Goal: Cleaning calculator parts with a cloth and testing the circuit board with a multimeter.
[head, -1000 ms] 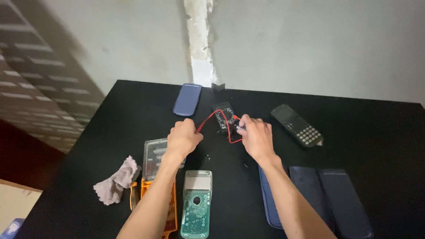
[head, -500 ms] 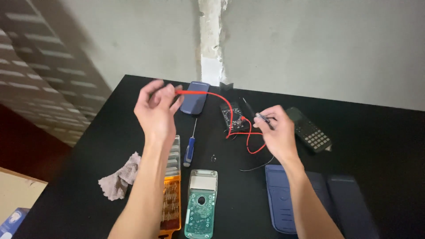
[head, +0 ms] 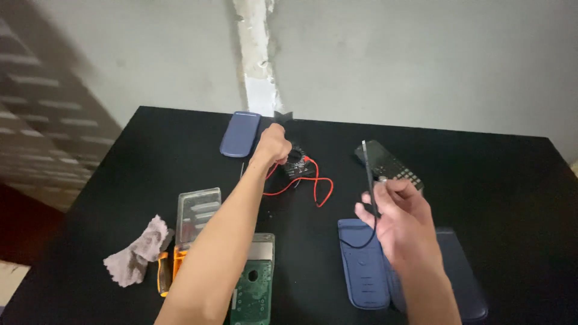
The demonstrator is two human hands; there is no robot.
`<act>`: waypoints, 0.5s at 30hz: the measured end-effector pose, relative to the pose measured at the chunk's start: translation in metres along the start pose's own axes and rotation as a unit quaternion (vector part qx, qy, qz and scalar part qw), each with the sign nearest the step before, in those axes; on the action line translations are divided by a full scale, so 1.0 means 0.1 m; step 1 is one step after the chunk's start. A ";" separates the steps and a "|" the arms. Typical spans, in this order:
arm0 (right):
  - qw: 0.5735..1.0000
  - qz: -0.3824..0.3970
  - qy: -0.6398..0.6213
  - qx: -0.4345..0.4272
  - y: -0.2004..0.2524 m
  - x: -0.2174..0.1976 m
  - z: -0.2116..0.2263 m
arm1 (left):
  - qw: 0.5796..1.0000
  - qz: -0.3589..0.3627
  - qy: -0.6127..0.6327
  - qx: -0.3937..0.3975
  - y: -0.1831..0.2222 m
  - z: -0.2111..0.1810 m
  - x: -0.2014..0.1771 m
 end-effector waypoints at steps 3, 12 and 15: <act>0.982 -0.141 0.050 0.111 0.28 -0.12 0.21 | 0.996 0.064 -0.063 0.006 0.07 -0.11 0.19; 0.981 0.013 -0.140 0.132 0.73 -0.07 0.26 | 0.985 0.154 -0.066 -0.041 0.49 -0.03 0.49; 0.953 0.131 -0.236 0.134 0.97 0.03 0.31 | 0.978 0.204 -0.044 -0.020 0.66 0.06 0.67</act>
Point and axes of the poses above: each hand's wrist, its own y-axis away from the middle knuckle, its own x-axis out of the palm, z = x × y, the point moved 10 cm from there along -y, towards the middle knuckle, and after that the axes turned 10 degrees about -x, right-handed, at the moved point
